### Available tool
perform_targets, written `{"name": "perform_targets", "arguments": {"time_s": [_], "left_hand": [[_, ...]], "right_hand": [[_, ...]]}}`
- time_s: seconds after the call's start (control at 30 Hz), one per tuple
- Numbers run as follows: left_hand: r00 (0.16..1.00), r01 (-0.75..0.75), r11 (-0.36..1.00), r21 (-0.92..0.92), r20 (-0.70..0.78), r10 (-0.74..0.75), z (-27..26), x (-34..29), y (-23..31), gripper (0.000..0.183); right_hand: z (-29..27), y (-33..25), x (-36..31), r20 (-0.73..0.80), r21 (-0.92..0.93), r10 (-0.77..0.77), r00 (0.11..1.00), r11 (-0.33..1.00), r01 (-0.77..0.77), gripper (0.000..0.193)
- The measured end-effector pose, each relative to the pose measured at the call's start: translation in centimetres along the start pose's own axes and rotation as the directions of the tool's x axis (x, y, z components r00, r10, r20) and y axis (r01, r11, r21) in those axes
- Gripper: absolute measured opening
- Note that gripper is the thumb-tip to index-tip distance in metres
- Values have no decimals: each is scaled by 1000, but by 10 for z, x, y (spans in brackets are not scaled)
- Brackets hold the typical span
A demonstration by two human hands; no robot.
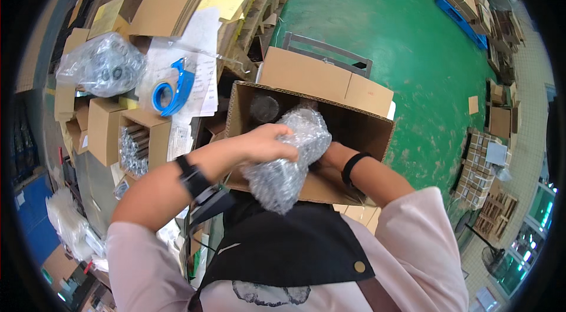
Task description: Packing metal cylinders and small components into cardboard boxes and stacking the boxes on a pallet.
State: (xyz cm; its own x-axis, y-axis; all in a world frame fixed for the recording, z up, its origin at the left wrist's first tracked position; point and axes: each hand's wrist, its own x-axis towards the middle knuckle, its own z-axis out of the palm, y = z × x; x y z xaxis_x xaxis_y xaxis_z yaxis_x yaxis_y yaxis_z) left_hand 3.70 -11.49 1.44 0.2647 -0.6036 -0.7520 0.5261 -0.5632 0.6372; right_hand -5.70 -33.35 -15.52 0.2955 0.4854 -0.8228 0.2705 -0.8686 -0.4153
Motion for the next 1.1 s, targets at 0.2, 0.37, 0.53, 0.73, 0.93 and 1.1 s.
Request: {"name": "perform_targets", "arguments": {"time_s": [0.2,0.37,0.53,0.73,0.93,1.1], "left_hand": [[833,-121,936,330,-480,276,29,153,-101,66],[838,263,784,562,-536,102,57,156,-91,83],[820,374,859,350,-557,-130,55,130,-83,80],[891,295,680,671,-450,58,70,147,-85,93],[971,229,644,730,-128,-200,67,133,-79,81],[983,-92,752,653,180,-37,33,26,-54,54]], "right_hand": [[-24,-20,-27,38,-115,196,980,975,-191,35],[-35,3,-9,-34,-131,187,982,973,-190,40],[-10,27,13,-163,-4,104,981,994,-106,33],[-27,9,16,-95,243,215,972,952,-186,38],[-16,26,14,-250,325,151,956,943,-64,38],[-55,-26,21,-140,402,50,989,916,10,36]]}}
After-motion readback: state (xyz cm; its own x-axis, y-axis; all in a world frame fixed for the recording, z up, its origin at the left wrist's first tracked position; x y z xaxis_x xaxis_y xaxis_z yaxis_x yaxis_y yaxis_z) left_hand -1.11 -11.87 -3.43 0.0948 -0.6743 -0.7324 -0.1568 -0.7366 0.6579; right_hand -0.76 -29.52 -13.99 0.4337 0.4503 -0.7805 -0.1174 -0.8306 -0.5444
